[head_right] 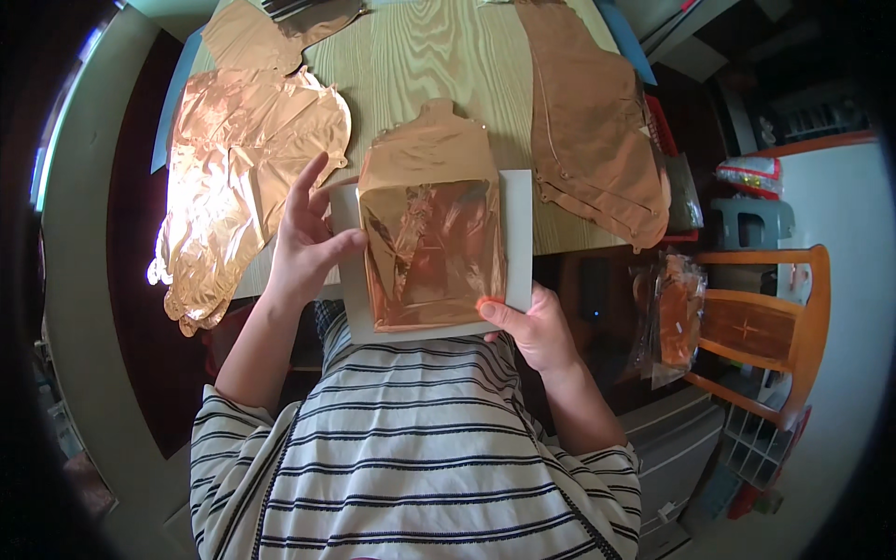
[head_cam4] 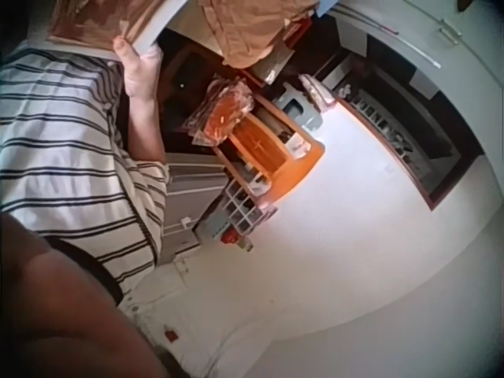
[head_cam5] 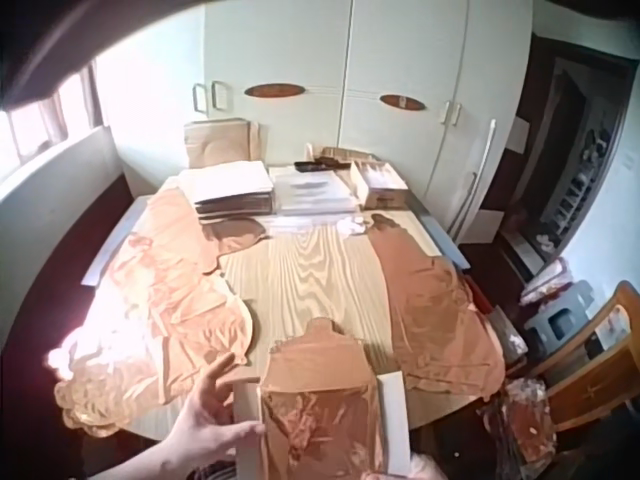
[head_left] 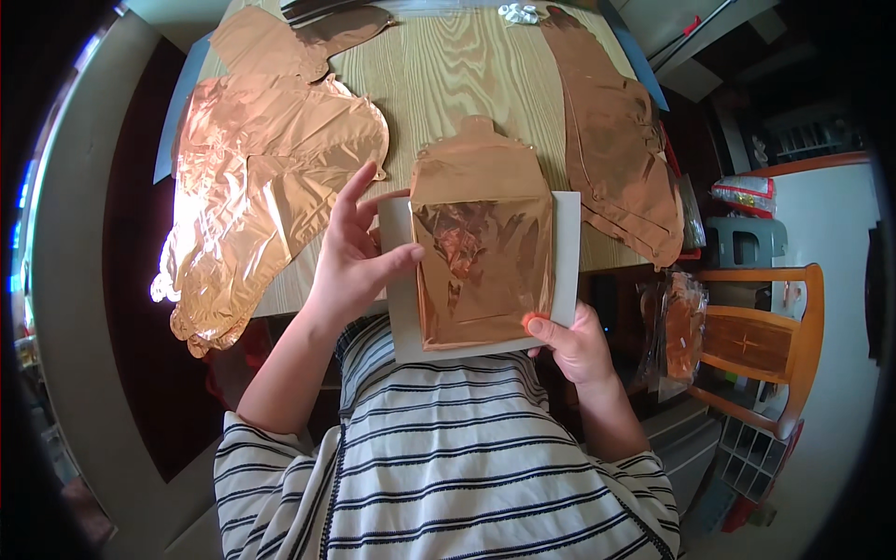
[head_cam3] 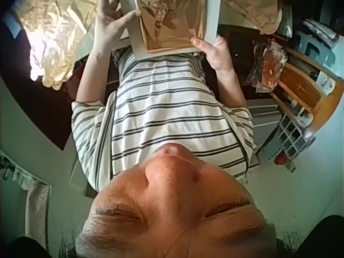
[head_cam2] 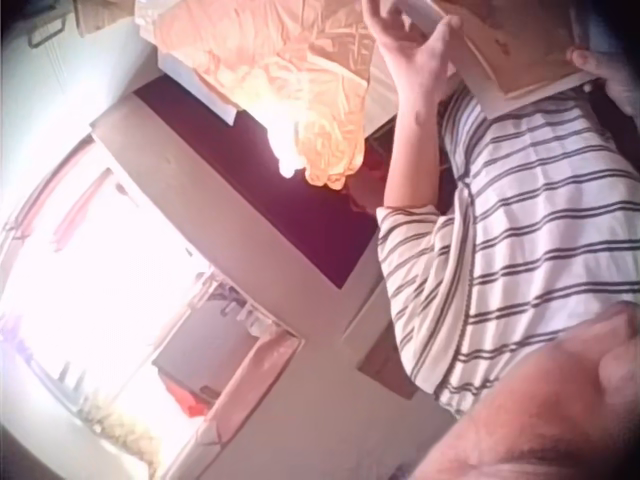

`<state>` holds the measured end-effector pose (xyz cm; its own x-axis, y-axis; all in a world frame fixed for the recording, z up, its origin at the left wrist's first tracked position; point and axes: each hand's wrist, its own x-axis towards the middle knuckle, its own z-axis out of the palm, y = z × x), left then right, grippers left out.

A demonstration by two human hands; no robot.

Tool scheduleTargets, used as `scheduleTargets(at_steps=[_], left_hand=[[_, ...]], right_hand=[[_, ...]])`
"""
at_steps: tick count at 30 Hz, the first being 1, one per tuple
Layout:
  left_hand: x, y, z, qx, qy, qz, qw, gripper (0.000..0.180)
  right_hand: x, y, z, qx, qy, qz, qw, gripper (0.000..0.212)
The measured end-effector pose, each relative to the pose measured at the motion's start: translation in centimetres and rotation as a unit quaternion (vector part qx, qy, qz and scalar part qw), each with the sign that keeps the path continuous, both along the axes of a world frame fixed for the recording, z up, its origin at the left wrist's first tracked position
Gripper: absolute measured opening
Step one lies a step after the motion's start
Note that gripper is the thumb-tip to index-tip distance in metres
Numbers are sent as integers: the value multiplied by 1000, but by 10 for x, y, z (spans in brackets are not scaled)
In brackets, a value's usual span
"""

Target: Folding a large metallic foil balloon onto a cardboard insert for retail packaging.

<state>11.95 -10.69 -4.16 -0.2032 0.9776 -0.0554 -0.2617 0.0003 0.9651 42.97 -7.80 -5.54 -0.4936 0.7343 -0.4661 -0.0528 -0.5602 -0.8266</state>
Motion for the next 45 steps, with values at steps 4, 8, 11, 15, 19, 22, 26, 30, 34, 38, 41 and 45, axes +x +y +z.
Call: scheduleTargets(at_steps=[4, 8, 11, 15, 19, 22, 26, 30, 34, 38, 41, 45], left_hand=[[3, -4, 4, -11, 81, -1, 997, 95], [3, -17, 1, -28, 78, -26, 996, 92], [11, -22, 7, -31, 74, -48, 996, 89], [9, -25, 17, -28, 80, -56, 995, 83], [7, -27, 20, -38, 61, -40, 997, 75], [4, -28, 19, -39, 82, -45, 995, 66], [1, -31, 18, -20, 84, -55, 995, 51], [8, -30, 24, 6, 114, -27, 993, 33], [-3, -29, 33, 57, 287, -83, 953, 25], [-2, -33, 44, 18, 267, -90, 959, 31], [0, -37, 49, -31, 244, -75, 966, 29], [-1, -39, 61, -85, 225, -81, 967, 25]], right_hand=[[5, -8, -6, 86, 32, 49, 995, 17], [11, 12, 8, 57, 102, 118, 986, 42], [-1, 36, 11, 44, 112, 44, 992, 47], [-22, 48, 21, 101, 59, 12, 993, 46], [-31, 47, 28, 129, 40, -7, 991, 52], [-36, 43, 32, 163, 37, -26, 986, 58], [-27, 39, 31, 268, 39, -2, 963, 60], [-18, 37, 26, 342, -5, 28, 939, 47], [-22, 39, 41, 407, -83, 39, 909, 33], [-19, 40, 53, 415, -127, 84, 897, 30], [-18, 40, 63, 409, -135, 100, 897, 30], [-14, 39, 71, 361, -130, 107, 917, 27]])
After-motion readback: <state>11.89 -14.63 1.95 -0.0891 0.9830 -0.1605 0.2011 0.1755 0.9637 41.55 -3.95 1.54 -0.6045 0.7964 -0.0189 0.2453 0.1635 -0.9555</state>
